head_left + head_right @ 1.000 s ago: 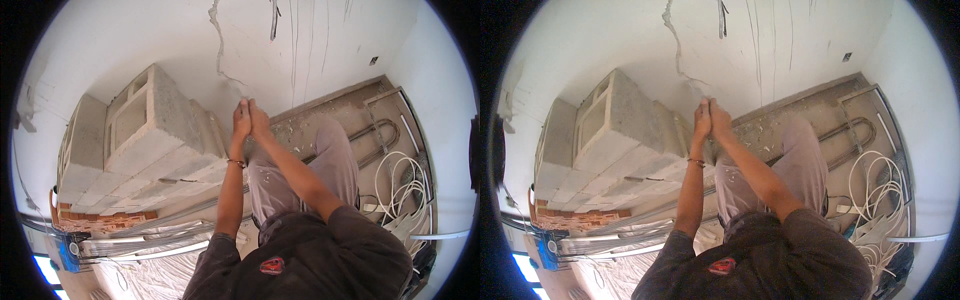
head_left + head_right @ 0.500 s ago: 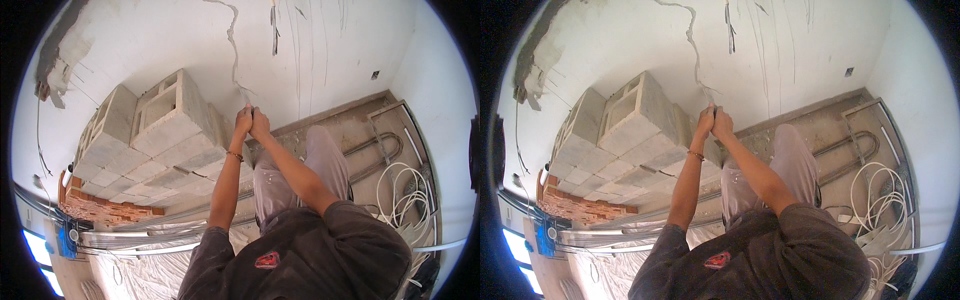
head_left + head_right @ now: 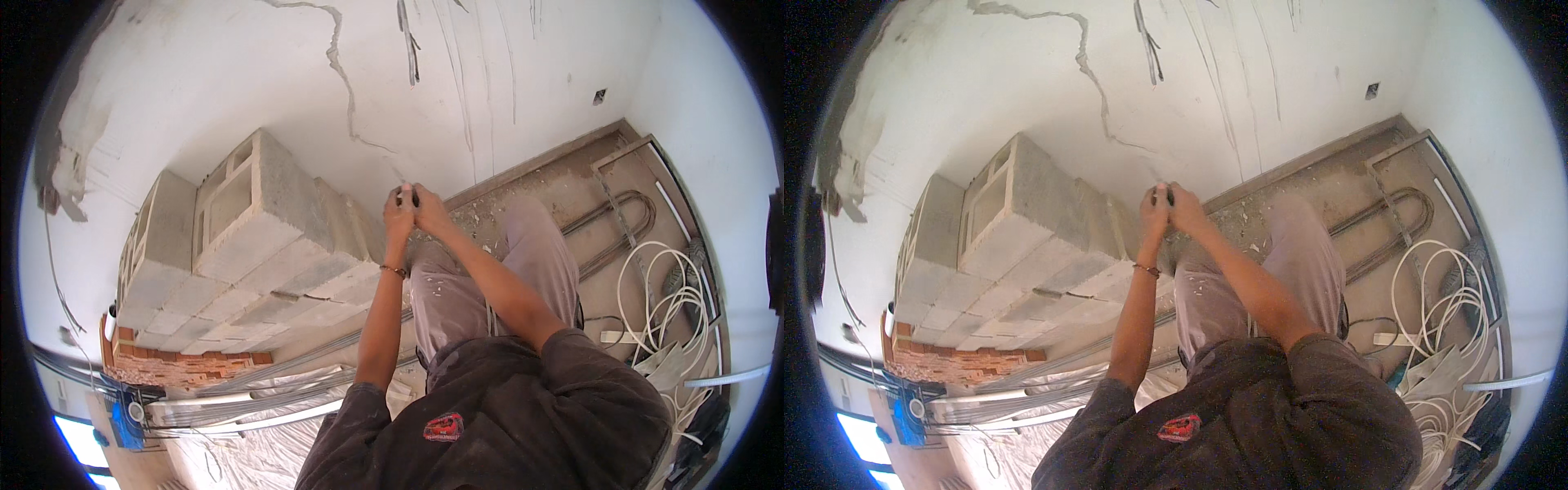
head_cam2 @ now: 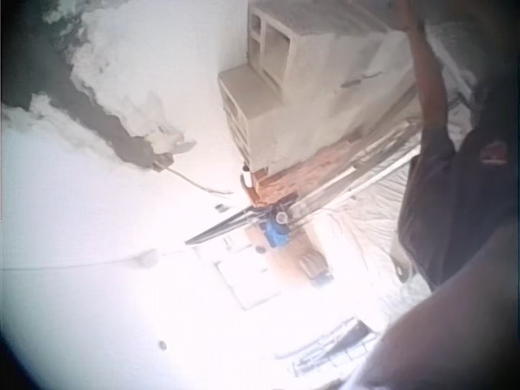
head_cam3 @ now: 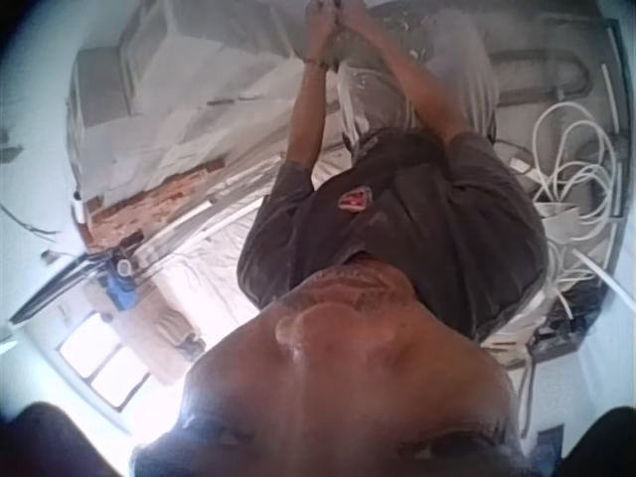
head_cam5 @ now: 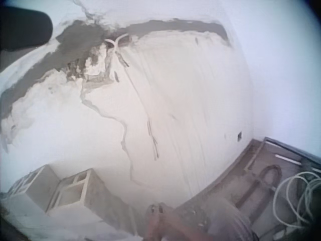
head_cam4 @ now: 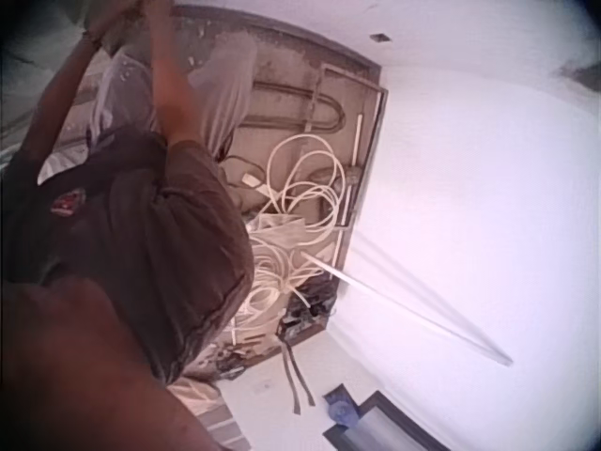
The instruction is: The person uses a scraper to clear debris from a wall surface and then applies a layer of wet plaster into a vertical gap in the wall.
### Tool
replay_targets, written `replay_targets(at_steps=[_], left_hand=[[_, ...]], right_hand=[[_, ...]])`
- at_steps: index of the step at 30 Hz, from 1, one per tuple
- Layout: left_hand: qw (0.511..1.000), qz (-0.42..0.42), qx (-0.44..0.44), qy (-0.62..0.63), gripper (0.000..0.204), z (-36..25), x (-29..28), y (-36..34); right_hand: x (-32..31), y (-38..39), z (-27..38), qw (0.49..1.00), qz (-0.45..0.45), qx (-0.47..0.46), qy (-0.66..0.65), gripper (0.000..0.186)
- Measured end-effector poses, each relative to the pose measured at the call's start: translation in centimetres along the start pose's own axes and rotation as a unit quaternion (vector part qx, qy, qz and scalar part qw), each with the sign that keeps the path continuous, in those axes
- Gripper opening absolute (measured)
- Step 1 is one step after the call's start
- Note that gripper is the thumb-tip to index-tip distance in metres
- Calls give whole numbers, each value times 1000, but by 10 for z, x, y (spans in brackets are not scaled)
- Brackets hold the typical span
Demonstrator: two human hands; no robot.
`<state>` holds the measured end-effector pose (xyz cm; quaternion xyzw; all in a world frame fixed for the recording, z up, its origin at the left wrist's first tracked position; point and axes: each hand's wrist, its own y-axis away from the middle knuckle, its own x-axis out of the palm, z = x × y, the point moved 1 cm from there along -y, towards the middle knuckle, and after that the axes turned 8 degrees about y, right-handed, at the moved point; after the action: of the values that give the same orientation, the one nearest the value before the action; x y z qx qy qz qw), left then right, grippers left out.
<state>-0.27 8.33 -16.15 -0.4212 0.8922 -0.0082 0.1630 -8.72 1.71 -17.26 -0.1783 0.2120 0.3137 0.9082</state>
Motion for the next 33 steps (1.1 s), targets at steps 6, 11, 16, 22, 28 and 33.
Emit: replay_targets(at_steps=[6, 11, 16, 22, 28, 33], left_hand=[[996, 78, -20, -45, 55, -2, 20, -18], [993, 47, 2, -107, 75, 94, 18, 48], [995, 66, -19, 65, 53, -2, -21, 119], [796, -365, 449, -179, 21, -151, -210, 120], [681, -432, 482, -342, 29, -168, -235, 58], [634, -476, 511, -332, 34, -155, -237, 37]], right_hand=[[8, -26, -32, 997, -74, -11, -35, 38], [50, 57, -99, 999, -30, 16, 40, 49], [-4, 104, -175, 978, 87, 183, -47, 53], [-32, 97, -120, 966, 114, 200, -121, 34], [-6, 89, -160, 981, 144, 121, 54, 32], [-7, 122, -194, 973, 130, 140, 130, 29]])
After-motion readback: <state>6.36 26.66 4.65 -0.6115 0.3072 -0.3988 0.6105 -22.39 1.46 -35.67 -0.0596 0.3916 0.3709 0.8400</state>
